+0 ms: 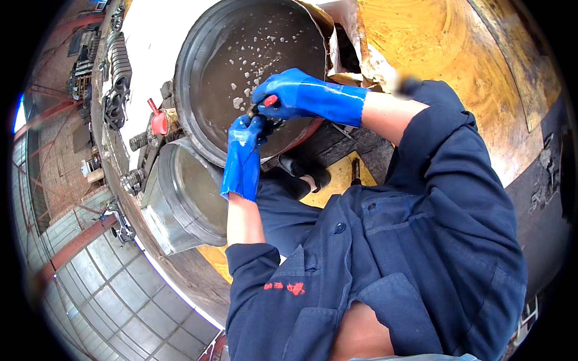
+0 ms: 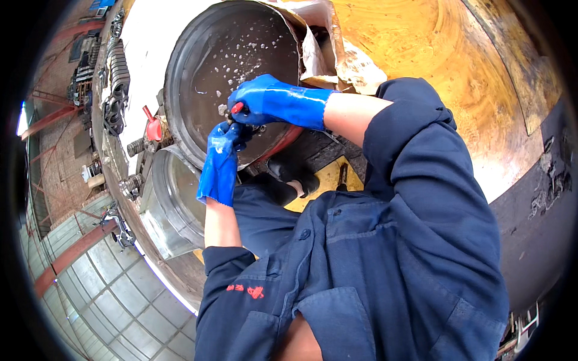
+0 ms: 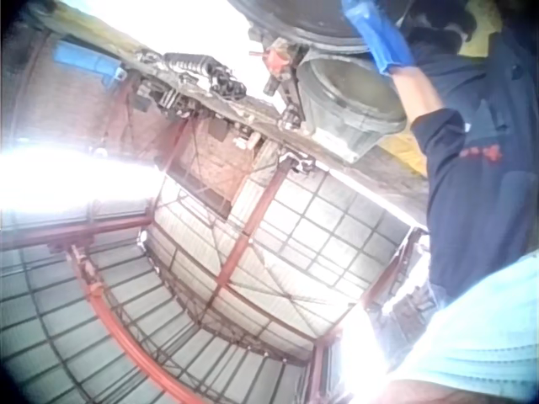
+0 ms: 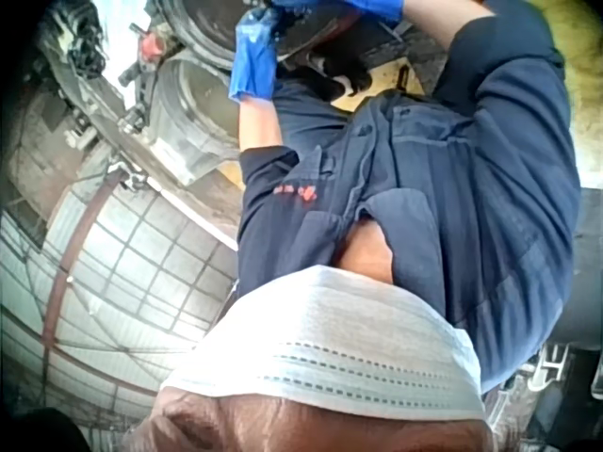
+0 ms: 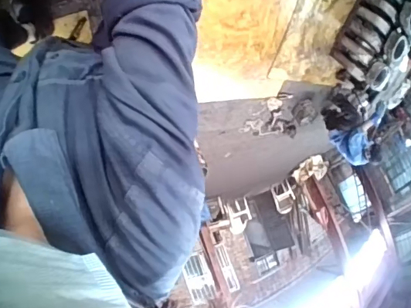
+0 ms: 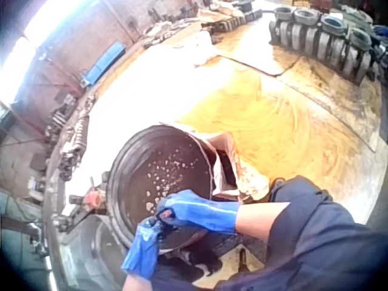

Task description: The person uses a red-handled brush to scrub a small metal ring held in their left hand. They repeatedly dip the ring into a large metal basin filled with a dark liquid and scrub it thoroughly.

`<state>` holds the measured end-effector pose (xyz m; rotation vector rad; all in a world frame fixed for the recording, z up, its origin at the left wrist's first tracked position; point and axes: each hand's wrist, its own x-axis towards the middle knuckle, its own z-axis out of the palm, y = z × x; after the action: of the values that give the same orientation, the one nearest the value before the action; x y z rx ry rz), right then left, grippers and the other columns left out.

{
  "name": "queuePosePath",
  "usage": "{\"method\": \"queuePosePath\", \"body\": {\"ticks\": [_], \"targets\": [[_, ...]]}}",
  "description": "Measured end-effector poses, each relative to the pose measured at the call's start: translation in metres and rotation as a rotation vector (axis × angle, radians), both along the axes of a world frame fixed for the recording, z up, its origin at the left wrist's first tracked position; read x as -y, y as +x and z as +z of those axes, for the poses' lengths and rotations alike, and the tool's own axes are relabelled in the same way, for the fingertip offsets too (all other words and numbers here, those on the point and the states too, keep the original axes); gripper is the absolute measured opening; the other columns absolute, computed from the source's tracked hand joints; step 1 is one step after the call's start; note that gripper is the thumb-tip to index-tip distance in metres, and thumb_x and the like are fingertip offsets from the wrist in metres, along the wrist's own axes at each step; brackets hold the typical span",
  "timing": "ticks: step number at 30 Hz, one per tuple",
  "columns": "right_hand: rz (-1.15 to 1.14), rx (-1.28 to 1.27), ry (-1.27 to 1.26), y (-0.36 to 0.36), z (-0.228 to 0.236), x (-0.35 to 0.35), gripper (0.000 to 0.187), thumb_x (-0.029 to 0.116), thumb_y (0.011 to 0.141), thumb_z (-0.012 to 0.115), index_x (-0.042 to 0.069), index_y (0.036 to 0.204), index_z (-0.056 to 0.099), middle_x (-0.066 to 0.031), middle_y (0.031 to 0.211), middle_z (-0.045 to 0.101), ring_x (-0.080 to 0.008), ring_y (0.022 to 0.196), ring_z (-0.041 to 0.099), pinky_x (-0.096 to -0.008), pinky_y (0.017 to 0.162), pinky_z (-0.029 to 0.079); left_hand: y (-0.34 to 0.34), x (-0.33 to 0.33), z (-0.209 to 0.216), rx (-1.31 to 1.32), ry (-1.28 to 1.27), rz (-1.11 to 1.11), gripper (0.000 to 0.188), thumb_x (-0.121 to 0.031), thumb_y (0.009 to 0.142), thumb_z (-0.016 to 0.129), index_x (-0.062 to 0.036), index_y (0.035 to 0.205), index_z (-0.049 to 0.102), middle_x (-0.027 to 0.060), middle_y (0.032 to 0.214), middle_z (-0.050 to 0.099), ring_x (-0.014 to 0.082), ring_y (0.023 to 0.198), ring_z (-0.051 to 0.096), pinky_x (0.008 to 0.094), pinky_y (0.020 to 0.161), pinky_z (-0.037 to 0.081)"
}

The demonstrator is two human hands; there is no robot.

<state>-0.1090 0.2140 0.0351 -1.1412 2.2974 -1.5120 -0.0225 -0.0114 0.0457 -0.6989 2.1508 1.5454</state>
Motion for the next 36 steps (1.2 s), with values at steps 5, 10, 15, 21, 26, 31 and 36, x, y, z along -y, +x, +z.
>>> {"method": "queuePosePath", "body": {"ticks": [5, 10, 15, 21, 26, 31, 36], "targets": [[-0.275, 0.254, 0.246, -0.006, -0.007, 0.007, 0.028, 0.038, 0.091, 0.065, 0.013, 0.100, 0.075, -0.0172, 0.095, 0.074, -0.0413, 0.090, 0.071, -0.0479, 0.078, 0.057, 0.005, 0.005, -0.005, -0.186, -0.122, 0.026, 0.029, -0.029, 0.099, 0.073, -0.0028, 0.111, 0.071, 0.0064, 0.094, 0.077, 0.0124, 0.076, 0.069, 0.0264, 0.063, 0.050], [-0.105, 0.651, 0.253, -0.001, -0.008, 0.014, 0.041, 0.046, 0.086, 0.068, 0.007, 0.100, 0.075, -0.0208, 0.092, 0.074, -0.0388, 0.093, 0.072, -0.0473, 0.083, 0.055, 0.009, 0.007, -0.008, -0.278, -0.217, 0.089, 0.027, -0.028, 0.099, 0.074, -0.0026, 0.108, 0.071, 0.0066, 0.095, 0.078, 0.0119, 0.078, 0.070, 0.0253, 0.064, 0.051], [-0.301, 0.196, 0.554, -0.003, -0.009, 0.014, 0.030, 0.038, 0.090, 0.067, 0.013, 0.104, 0.076, -0.0160, 0.097, 0.076, -0.0358, 0.098, 0.073, -0.0473, 0.084, 0.058, -0.001, 0.026, -0.015, -0.174, 0.062, 0.247, 0.027, -0.026, 0.101, 0.070, -0.0017, 0.113, 0.068, 0.0078, 0.095, 0.077, 0.0138, 0.078, 0.070, 0.0259, 0.066, 0.051], [-0.237, 0.314, 0.468, -0.013, -0.013, 0.009, 0.026, 0.036, 0.093, 0.068, 0.017, 0.109, 0.076, -0.0127, 0.105, 0.077, -0.0367, 0.098, 0.073, -0.0439, 0.084, 0.059, -0.014, 0.022, -0.030, -0.077, 0.077, 0.199, 0.025, -0.026, 0.101, 0.069, -0.0040, 0.114, 0.069, 0.0056, 0.091, 0.076, 0.0125, 0.076, 0.069, 0.0261, 0.065, 0.050], [-0.086, 0.005, -0.060, -0.009, -0.011, 0.017, 0.029, 0.024, 0.094, 0.073, 0.013, 0.121, 0.074, -0.0141, 0.110, 0.077, -0.0344, 0.103, 0.073, -0.0396, 0.090, 0.059, -0.017, 0.020, -0.043, -0.084, 0.197, 0.058, 0.018, -0.023, 0.102, 0.068, -0.0067, 0.108, 0.071, 0.0055, 0.090, 0.077, 0.0126, 0.071, 0.067, 0.0269, 0.061, 0.048], [-0.276, 0.058, 0.115, -0.007, -0.014, 0.021, 0.028, 0.027, 0.094, 0.072, 0.012, 0.118, 0.075, -0.0137, 0.110, 0.077, -0.0305, 0.100, 0.074, -0.0381, 0.089, 0.059, -0.018, 0.006, -0.022, -0.192, 0.049, 0.055, 0.021, -0.024, 0.103, 0.067, -0.0043, 0.110, 0.070, 0.0054, 0.092, 0.077, 0.0102, 0.073, 0.066, 0.0253, 0.061, 0.047], [-0.386, 0.668, 0.182, -0.009, -0.019, 0.018, 0.032, 0.037, 0.093, 0.068, 0.008, 0.104, 0.075, -0.0094, 0.091, 0.075, -0.0214, 0.085, 0.071, -0.0370, 0.080, 0.055, -0.021, 0.007, -0.035, -0.371, -0.178, 0.077, 0.029, -0.022, 0.103, 0.068, 0.0011, 0.121, 0.068, 0.0084, 0.103, 0.077, 0.0122, 0.088, 0.070, 0.0261, 0.070, 0.052]]}}
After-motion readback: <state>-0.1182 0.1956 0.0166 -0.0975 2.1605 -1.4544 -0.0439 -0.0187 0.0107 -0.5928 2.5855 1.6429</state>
